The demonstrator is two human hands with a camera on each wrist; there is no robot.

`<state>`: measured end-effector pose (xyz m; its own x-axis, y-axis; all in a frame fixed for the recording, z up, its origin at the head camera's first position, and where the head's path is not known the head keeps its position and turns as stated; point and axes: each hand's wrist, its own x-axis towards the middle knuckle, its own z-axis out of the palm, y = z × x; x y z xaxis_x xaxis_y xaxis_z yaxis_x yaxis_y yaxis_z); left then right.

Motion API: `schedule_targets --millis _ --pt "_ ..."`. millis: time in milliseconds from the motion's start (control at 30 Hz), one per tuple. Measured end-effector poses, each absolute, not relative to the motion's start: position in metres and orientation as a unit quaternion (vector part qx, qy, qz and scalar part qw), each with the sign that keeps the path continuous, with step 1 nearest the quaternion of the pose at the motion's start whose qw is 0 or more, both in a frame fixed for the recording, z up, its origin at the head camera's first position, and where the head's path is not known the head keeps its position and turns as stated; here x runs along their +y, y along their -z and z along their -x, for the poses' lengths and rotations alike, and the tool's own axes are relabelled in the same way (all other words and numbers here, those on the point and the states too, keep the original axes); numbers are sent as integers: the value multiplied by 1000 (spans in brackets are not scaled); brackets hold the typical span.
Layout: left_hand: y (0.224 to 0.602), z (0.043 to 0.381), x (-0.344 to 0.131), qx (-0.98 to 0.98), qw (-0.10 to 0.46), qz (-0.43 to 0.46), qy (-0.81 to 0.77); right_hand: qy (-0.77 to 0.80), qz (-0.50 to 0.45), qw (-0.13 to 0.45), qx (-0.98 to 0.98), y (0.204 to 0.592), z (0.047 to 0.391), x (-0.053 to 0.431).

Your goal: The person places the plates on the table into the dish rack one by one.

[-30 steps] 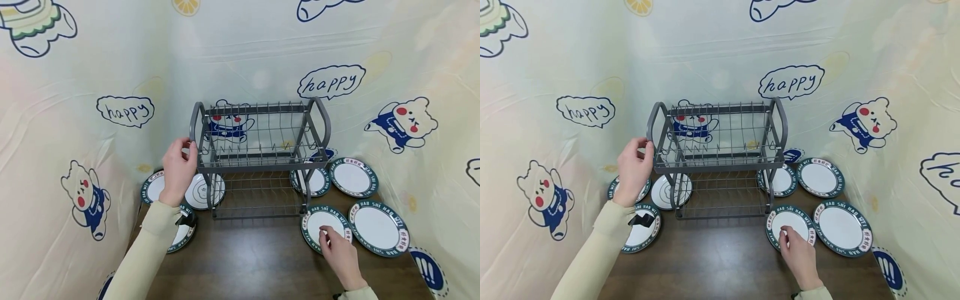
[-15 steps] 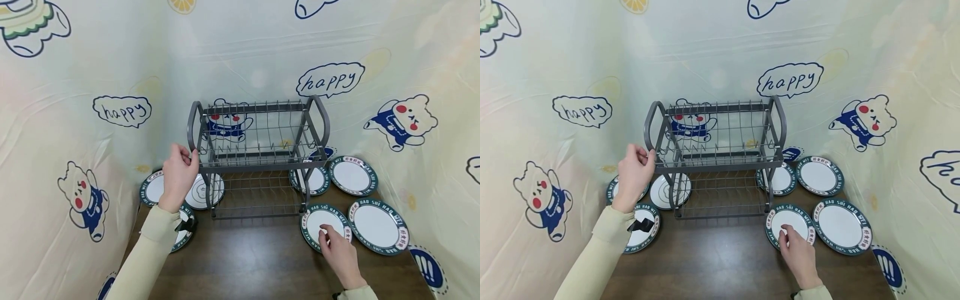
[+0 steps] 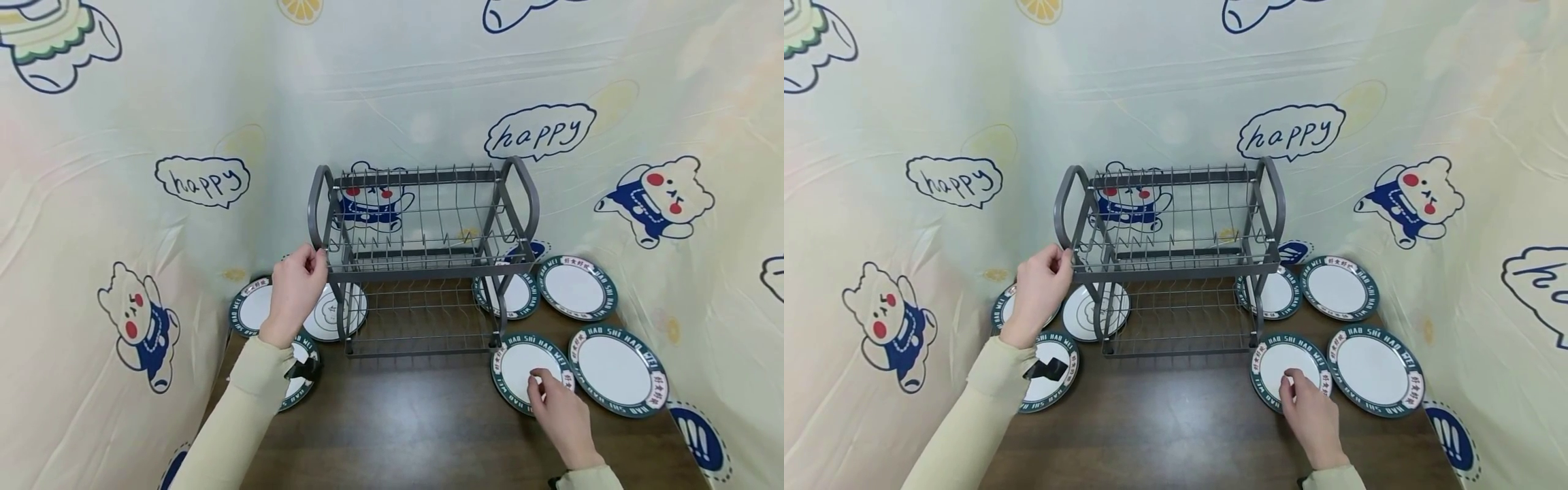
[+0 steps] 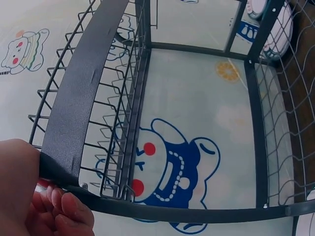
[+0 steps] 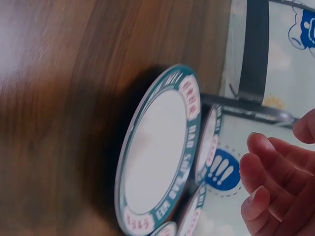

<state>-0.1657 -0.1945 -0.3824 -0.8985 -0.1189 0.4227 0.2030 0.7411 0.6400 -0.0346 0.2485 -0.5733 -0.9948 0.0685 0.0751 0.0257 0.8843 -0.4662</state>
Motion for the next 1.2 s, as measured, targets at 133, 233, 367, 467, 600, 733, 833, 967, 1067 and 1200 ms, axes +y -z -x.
schedule_targets --millis 133,233,367,467,600,733,833,967,1067,1200 --pt "381 167 -195 -907 217 23 361 -237 51 24 -970 576 34 264" --pt "380 168 -194 -907 212 18 364 -237 80 2 -968 580 34 278" --pt "380 169 -193 -907 206 12 368 -235 116 -28 -965 592 31 297" --pt "380 169 -193 -908 200 12 369 -225 135 -38 -964 603 28 309" --pt "379 168 -192 -910 192 11 367 -217 160 -45 -962 614 25 319" --pt "378 168 -192 -913 184 11 364 -220 187 -54 -956 621 24 324" --pt "378 168 -192 -915 182 10 361 -222 199 -61 -953 625 25 326" --pt "379 168 -191 -917 183 9 355 -226 201 -75 -950 631 26 329" --pt "379 168 -191 -917 185 8 353 -227 194 -90 -950 636 27 332" --pt "378 168 -190 -917 183 8 355 -227 180 -107 -951 642 28 335"
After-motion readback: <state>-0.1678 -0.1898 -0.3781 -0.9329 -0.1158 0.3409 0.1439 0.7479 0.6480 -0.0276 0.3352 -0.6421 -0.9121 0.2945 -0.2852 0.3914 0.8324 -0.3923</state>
